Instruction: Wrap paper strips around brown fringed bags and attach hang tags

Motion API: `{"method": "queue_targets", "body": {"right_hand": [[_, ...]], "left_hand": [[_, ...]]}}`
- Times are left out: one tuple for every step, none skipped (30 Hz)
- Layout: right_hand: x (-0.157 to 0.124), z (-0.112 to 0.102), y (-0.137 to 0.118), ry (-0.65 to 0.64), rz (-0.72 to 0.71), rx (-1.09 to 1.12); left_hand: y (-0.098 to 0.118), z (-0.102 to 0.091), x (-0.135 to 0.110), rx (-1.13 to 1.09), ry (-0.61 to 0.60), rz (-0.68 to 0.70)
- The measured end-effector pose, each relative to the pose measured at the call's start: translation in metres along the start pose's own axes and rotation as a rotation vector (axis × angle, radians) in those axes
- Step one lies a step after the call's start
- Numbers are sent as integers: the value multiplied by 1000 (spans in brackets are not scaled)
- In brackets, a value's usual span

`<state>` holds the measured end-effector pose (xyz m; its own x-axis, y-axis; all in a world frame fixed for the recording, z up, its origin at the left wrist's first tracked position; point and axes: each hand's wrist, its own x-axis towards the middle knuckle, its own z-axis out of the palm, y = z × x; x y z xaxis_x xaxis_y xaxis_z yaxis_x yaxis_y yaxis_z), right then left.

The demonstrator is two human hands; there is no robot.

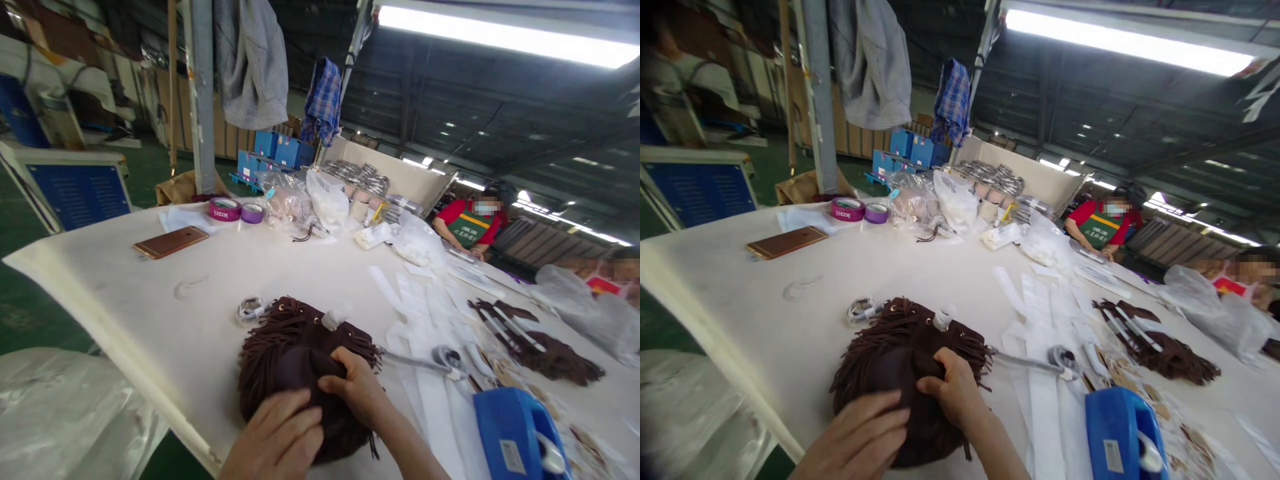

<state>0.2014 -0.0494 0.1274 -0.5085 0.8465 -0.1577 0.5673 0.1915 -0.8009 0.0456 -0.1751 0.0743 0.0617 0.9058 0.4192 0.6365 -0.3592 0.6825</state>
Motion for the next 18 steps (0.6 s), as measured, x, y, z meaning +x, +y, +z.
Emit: {"method": "queue_targets", "body": {"right_hand": [[-3, -2, -1, 10, -18, -22], [-6, -6, -1, 8, -30, -33], [-9, -10, -1, -13, -32, -20], [-13, -16, 0, -54, -24, 16], [-17, -22, 3, -106, -13, 62], [-21, -28, 6, -154, -5, 105], [-25, -34, 11, -188, -1, 136], [-28, -40, 17, -208, -1, 144], [-32, -45, 23, -202, -2, 109], [-35, -50, 30, -174, -2, 45], [-38, -54, 37, -132, 5, -30], [-42, -57, 44, -81, 22, -102], [-46, -59, 49, -16, 46, -166], [-51, -60, 52, 75, 64, -225], [-56, -59, 53, 184, 63, -268], [-62, -57, 51, 285, 38, -293], [-68, -52, 48, 369, -1, -309], [-73, -45, 43, 423, -41, -316]], "left_hand": [[-4, -7, 14, 139, -39, 193], [-11, -15, 28, 301, -43, 226], [-18, -23, 40, 405, -53, 242], [-27, -31, 49, 436, -87, 252], [-36, -39, 56, 417, -126, 215], [-45, -47, 60, 364, -194, 178], [-53, -54, 62, 293, -247, 130], [-59, -60, 63, 217, -296, 76], [-65, -66, 64, 142, -343, 24], [-69, -72, 64, 75, -380, -28], [-71, -77, 65, 14, -421, -79], [-73, -81, 67, -41, -462, -126], [-73, -85, 69, -91, -501, -170], [-72, -88, 72, -131, -535, -207], [-70, -91, 75, -164, -557, -236], [-68, -93, 78, -195, -573, -253], [-65, -95, 82, -228, -587, -263], [-62, -96, 86, -268, -605, -274]]}}
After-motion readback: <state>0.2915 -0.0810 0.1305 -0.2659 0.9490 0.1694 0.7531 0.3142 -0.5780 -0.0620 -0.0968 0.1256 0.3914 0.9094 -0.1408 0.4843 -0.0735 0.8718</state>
